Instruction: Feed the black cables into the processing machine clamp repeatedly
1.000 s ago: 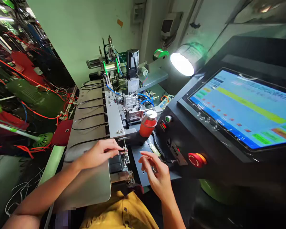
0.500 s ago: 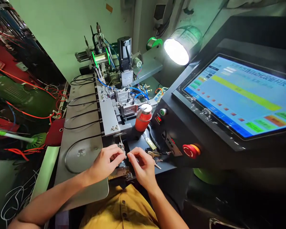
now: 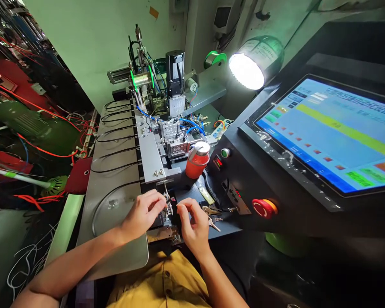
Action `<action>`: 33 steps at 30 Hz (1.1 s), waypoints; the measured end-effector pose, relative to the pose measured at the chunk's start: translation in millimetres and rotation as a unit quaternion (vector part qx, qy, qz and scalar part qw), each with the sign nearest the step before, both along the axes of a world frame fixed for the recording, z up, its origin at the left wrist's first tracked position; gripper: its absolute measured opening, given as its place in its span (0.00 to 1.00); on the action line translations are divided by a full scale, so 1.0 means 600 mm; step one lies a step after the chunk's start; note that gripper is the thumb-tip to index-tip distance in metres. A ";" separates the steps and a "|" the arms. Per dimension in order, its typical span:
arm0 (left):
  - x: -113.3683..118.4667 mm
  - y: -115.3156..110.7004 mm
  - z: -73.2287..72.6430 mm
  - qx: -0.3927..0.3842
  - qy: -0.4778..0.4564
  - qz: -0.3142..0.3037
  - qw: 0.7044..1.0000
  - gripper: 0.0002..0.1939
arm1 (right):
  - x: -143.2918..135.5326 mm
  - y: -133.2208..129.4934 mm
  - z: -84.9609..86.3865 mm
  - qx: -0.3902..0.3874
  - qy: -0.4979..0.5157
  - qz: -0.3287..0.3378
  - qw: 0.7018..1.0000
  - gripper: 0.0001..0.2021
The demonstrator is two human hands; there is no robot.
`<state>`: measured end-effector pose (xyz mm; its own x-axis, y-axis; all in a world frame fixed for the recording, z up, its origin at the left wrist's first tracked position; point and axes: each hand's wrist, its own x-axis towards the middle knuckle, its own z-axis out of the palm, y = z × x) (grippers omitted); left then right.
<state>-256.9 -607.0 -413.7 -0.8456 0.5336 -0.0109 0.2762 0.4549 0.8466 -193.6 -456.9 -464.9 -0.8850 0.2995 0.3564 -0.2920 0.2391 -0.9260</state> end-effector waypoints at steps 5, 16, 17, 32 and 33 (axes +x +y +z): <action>-0.027 -0.010 -0.017 -0.101 0.055 0.006 0.993 0.15 | 0.002 0.028 -0.017 -0.023 -0.062 -0.045 0.997 0.09; -0.028 0.003 -0.020 -0.174 0.054 0.008 0.983 0.15 | 0.001 0.028 -0.030 -0.017 -0.085 -0.045 0.995 0.11; -0.029 0.004 -0.020 -0.180 0.053 0.009 0.982 0.15 | -0.001 0.029 -0.031 -0.016 -0.088 -0.036 0.995 0.12; -0.029 0.015 -0.019 -0.258 0.120 0.001 0.959 0.14 | -0.076 0.008 -0.049 0.021 -0.094 0.146 0.985 0.16; -0.026 0.013 -0.019 -0.260 0.136 0.001 0.956 0.12 | -0.077 0.005 -0.053 0.004 -0.088 0.144 0.986 0.16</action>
